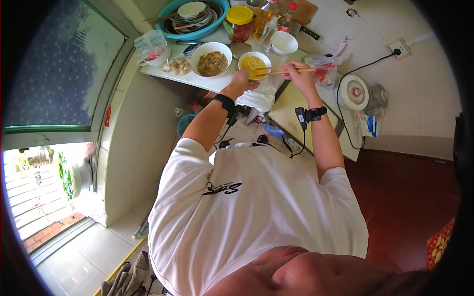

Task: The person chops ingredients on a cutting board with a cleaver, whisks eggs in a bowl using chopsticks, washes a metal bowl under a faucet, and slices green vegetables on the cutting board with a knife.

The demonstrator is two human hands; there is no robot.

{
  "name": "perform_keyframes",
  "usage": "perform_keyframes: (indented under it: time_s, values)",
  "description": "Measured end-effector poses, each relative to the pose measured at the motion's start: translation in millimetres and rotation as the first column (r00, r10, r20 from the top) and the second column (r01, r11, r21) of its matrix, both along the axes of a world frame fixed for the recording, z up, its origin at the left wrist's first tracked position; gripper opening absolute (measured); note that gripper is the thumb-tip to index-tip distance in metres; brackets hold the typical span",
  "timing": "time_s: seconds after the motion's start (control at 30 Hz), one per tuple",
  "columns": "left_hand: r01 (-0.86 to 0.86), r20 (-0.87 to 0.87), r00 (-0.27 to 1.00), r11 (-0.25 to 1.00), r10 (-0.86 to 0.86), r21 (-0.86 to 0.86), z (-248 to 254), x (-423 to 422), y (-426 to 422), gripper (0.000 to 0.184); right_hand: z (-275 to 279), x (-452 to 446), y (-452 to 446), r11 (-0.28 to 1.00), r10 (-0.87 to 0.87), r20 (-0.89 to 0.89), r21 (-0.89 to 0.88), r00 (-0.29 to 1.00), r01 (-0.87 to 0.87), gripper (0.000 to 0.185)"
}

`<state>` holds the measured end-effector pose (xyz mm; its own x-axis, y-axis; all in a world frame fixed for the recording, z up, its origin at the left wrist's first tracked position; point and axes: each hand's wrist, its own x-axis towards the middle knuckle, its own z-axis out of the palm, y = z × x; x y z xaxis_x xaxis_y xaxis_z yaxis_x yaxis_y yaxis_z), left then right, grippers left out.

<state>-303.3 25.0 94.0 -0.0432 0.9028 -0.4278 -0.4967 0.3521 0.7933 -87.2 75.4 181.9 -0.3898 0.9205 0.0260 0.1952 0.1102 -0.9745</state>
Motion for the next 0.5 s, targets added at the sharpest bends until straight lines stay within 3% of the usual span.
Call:
perform_keyframes:
  time_s: [0.13, 0.2, 0.3, 0.43, 0.5]
  values:
    - [-0.034, -0.05, 0.998, 0.999, 0.032, -0.029, 22.3, 2.6, -14.8, 0.046, 0.4, 6.6, -10.2, 0.999, -0.05, -0.014, 0.006, 0.999, 0.05, 0.024]
    - [0.058, -0.141, 0.988, 0.998, -0.059, -0.006, 38.4, 3.1, -25.8, 0.048, 4.3, 11.6, -20.1, 0.998, 0.025, 0.016, 0.05, 1.0, -0.026, 0.023]
    - [0.207, -0.081, 0.976, 0.978, -0.204, 0.034, 49.1, -3.5, -38.4, 0.049, 17.0, 21.1, -38.1, 0.999, -0.02, -0.063, -0.043, 0.998, 0.018, 0.021]
    - [0.306, -0.05, 0.95, 0.951, -0.308, -0.04, 57.4, 7.7, -53.1, 0.048, 24.6, 49.0, -59.7, 0.993, -0.099, -0.153, -0.075, 0.983, 0.088, 0.02]
    - [0.311, -0.038, 0.948, 0.946, -0.315, -0.09, 58.5, 23.5, -59.8, 0.046, 20.1, 63.6, -77.9, 0.983, -0.177, 0.002, 0.058, 0.984, 0.176, 0.02]
